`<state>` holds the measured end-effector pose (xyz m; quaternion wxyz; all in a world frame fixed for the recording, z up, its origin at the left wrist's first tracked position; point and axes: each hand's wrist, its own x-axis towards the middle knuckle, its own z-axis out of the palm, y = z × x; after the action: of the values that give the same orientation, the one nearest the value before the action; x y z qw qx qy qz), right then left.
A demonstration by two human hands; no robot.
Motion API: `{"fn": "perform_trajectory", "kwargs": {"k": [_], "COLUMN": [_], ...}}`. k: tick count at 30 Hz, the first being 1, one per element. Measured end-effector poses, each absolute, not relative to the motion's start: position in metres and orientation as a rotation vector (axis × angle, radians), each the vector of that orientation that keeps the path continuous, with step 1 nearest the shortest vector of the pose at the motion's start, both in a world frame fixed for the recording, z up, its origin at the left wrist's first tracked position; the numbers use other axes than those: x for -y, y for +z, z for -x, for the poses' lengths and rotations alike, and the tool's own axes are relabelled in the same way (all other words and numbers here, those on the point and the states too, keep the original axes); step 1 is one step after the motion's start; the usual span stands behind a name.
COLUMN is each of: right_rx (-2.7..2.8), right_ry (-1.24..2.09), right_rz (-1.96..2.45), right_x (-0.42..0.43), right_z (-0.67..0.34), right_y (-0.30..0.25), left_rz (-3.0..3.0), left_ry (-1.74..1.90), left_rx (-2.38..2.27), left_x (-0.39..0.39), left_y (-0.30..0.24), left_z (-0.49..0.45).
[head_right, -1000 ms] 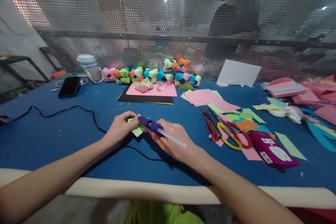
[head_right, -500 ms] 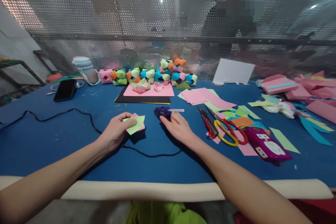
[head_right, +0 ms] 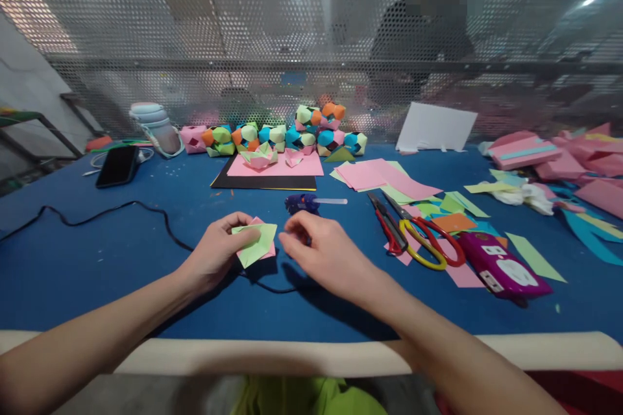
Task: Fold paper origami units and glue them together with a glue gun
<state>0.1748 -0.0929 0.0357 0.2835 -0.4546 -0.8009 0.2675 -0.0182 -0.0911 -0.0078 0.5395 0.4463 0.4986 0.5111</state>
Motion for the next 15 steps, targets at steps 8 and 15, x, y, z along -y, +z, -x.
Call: {"fn": "perform_trajectory", "kwargs": {"k": [8,15], "right_rx": [1.817,1.724], "right_ry": [1.083,1.148], "right_rz": [1.069,1.055], "right_x": [0.082,0.080], "right_z": [-0.151,-0.148], "right_y": [0.006,0.003], "left_rz": [-1.128,-1.145], "left_ry": [1.127,1.111], "left_rx": [-1.183,-1.162], "left_x": [0.101,0.100], "left_y": [-0.005,-0.007], "left_z": [0.008,0.009]}}
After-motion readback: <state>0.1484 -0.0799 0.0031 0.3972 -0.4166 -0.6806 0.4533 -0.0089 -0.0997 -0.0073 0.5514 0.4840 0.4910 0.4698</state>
